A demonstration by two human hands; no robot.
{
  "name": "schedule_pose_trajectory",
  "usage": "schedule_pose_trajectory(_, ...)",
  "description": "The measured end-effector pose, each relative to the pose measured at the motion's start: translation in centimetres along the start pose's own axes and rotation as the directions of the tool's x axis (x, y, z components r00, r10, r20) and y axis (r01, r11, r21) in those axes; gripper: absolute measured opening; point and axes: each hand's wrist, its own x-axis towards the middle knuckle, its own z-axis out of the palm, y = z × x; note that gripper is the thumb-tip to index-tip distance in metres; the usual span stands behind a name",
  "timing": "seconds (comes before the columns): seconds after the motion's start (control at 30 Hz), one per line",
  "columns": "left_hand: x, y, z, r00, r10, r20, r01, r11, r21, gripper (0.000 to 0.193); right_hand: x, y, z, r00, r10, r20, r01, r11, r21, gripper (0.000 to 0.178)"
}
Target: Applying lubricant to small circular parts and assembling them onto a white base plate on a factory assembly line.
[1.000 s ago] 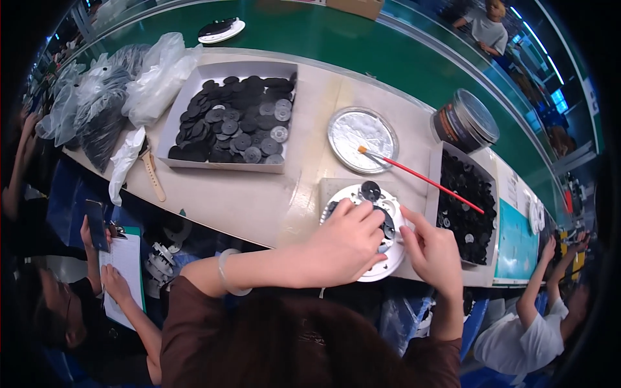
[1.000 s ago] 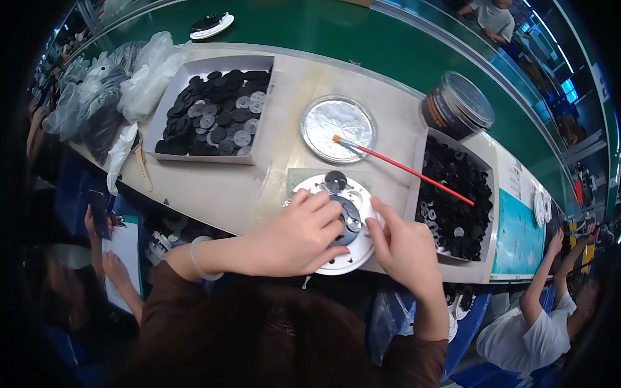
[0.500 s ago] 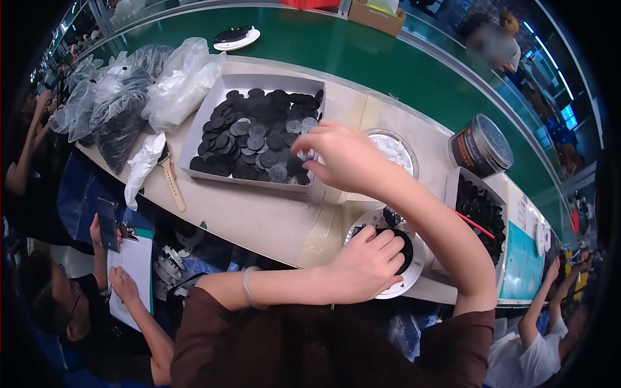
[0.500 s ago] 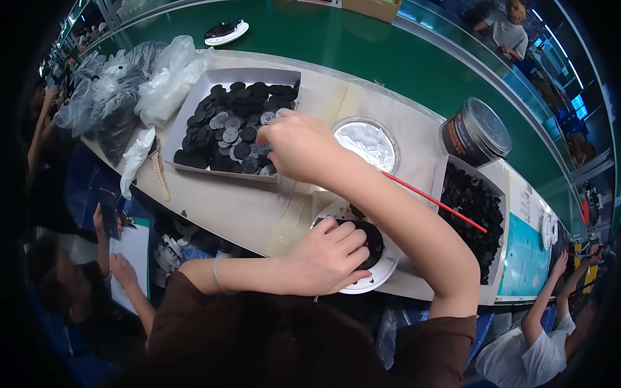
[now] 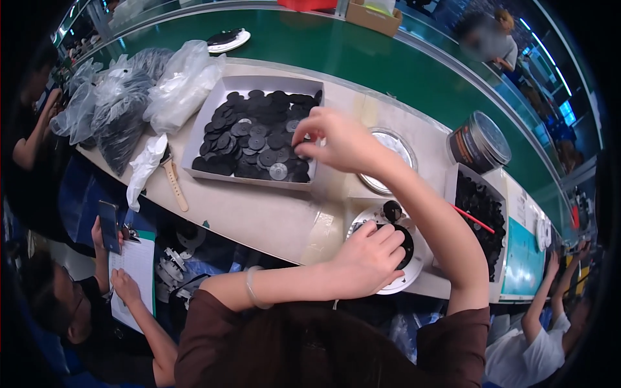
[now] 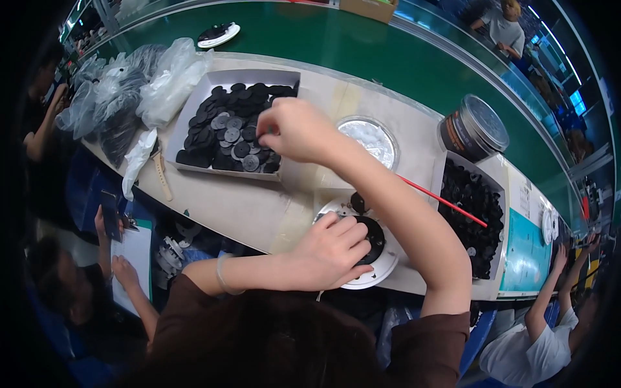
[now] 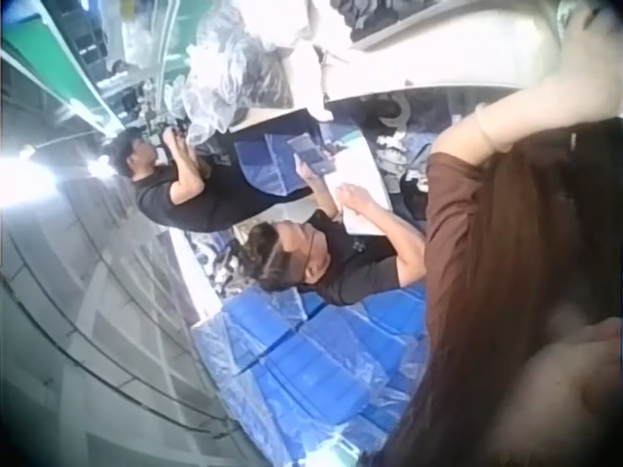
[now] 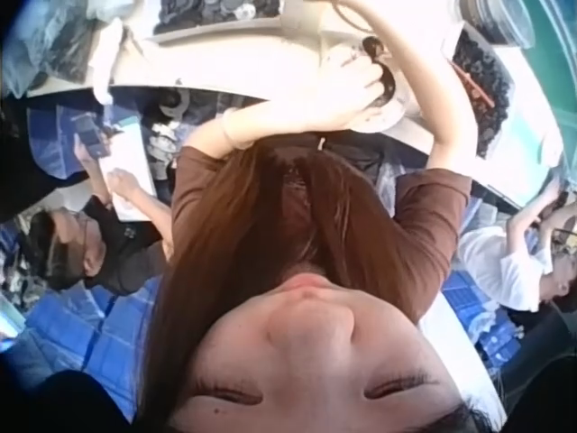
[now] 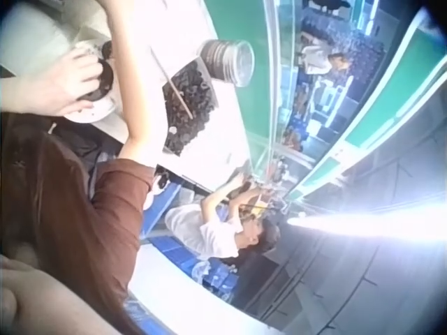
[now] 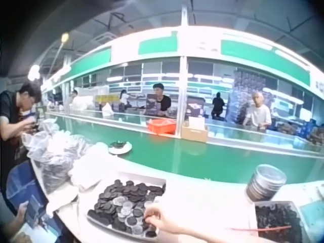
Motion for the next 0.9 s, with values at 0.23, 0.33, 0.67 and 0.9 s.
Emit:
schedule_pose_trajectory(0.23,-0.1,-0.1,-0.7,0.998,-0.050,0.036,0.052,0.997,-0.050,0.026,-8.4,-2.3,-7.7,0.875,0.483,0.004,-0.354,0.636,0.686,0.015)
schedule_pose_trajectory(0.33,-0.1,0.1,-0.6,0.996,-0.086,0.029,0.086,0.996,-0.010,0.029,-13.7,-2.3,-8.8,0.771,0.637,-0.006,-0.479,0.586,0.653,0.015)
schedule_pose_trajectory(0.67,-0.7,0.4,-0.1,0.968,-0.204,-0.146,0.204,0.979,-0.015,0.046,-19.0,-3.5,-6.4,0.607,0.781,0.147,-0.644,0.376,0.666,0.017)
schedule_pose_trajectory(0.9,0.0,0.1,-0.6,0.989,-0.140,-0.037,0.141,0.989,0.036,0.055,-17.9,-3.4,-5.2,0.681,0.720,0.132,-0.703,0.593,0.391,0.024)
